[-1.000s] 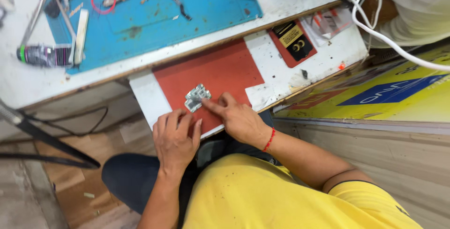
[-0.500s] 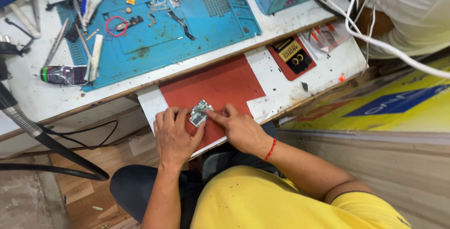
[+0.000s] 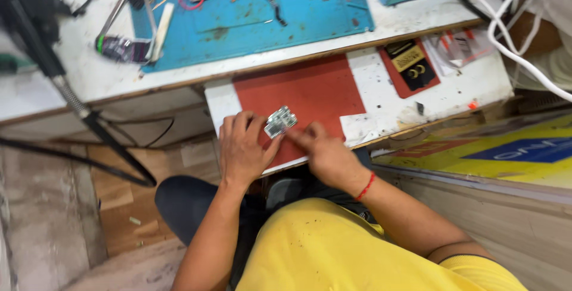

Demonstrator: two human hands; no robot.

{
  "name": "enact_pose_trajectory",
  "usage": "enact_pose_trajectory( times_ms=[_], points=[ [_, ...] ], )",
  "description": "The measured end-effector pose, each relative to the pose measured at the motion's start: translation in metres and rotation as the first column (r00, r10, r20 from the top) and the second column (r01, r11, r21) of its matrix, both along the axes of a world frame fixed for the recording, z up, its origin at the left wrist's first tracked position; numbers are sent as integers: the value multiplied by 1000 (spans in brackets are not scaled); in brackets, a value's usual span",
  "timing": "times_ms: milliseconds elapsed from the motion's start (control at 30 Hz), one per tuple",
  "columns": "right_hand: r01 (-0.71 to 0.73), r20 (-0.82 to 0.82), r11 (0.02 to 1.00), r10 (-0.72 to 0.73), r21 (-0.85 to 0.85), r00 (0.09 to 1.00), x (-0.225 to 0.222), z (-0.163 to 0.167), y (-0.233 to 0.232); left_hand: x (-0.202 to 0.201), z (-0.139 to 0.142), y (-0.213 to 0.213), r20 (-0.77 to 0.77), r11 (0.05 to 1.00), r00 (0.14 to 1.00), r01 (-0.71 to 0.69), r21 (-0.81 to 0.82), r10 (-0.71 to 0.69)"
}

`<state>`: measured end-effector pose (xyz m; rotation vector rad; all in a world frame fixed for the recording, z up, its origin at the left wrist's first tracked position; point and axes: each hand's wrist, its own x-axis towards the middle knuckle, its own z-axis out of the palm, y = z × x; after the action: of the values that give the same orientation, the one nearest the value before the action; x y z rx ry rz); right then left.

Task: The person uses a hot air gun to heat a small circuit board placed on a red mat. They then use a purple toothbrush to scrub the board's surface, likely to clean off flux or debris. The person repeats the heating and scrubbing process several times.

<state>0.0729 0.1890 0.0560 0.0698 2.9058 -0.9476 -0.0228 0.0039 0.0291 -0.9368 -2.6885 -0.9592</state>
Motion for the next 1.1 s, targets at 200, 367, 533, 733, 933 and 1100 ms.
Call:
enact_pose_trajectory(
  times_ms=[200,367,533,733,933,1100],
  points=[
    [-49,53,998,47,38,997,-2,-3,2,15,1,-6,-2,1000,1000,11,8,-11],
    [-31,-31,995,35,94,999,-2,-13,2,45,-13,-17,-95,997,995,16,-77,-23],
    [-51,-91,993,61,104,994,-4,-17,1,46,-27,-22,-80,999,997,14,-51,-18],
    [-81,-13,991,83,104,996,5,-14,-2,46,-24,-23,-55,1000,999,-4,-18,3],
    [-112,55,987,106,117,993,1,-11,-3,45,-24,-22,-106,1000,994,2,-5,-2],
    [-99,-66,992,104,81,992,5,-9,-6,45,-24,-22,-79,1000,997,-12,24,14]
  ],
)
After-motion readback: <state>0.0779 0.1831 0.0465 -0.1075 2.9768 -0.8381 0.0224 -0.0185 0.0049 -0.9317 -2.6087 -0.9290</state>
